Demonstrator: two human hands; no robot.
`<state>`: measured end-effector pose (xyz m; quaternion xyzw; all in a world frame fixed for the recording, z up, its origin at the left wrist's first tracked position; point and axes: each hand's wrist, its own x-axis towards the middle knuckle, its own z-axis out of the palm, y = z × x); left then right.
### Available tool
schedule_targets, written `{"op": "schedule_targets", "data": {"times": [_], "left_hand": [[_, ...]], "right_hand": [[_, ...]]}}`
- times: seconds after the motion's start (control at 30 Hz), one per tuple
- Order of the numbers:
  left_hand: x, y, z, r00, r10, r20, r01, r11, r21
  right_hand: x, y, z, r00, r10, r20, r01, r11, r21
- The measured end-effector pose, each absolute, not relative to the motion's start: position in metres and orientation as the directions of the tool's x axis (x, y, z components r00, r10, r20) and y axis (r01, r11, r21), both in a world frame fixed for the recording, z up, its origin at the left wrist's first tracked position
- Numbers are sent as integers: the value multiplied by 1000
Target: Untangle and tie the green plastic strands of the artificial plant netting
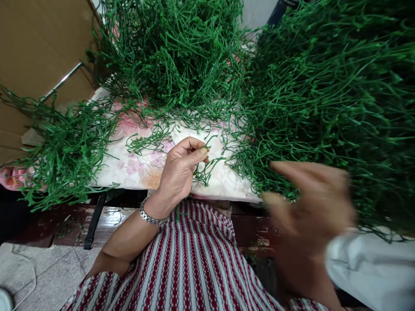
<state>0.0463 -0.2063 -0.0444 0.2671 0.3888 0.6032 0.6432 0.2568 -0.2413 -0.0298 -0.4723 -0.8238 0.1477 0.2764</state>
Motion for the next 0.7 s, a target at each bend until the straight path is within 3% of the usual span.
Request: {"op": "schedule_targets", "data": {"times": [0.03,0.07,0.2,0.33,0.43,0.5,0.57,0.7], "left_hand": [[47,-207,-44,-32,985,-171,-567,124,815],[48,-208,-45,-35,987,-160,-561,113,820],[45,-212,-48,-58,996,-64,-473,29,881],[34,-217,-49,-101,984,148,-77,-156,985],[23,-225,-48,-7,966,258,255,-248,935],[18,-231,-49,84,965,249,349,-263,900],[16,-236,-51,117,967,227,331,-253,909],[22,-243,-55,93,992,91,110,-101,989]], "right_hand": [[237,-239,-34,-431,777,458,679,614,-403],[218,-235,-39,-515,698,497,609,706,-361],[179,-218,-63,-545,656,522,507,754,-418],[183,-214,-68,-513,661,547,505,748,-431],[188,-216,-62,-498,664,558,486,747,-454],[189,-217,-60,-476,668,572,463,743,-483],[188,-217,-59,-464,676,573,435,737,-517],[185,-217,-63,-454,698,553,386,714,-584]]}}
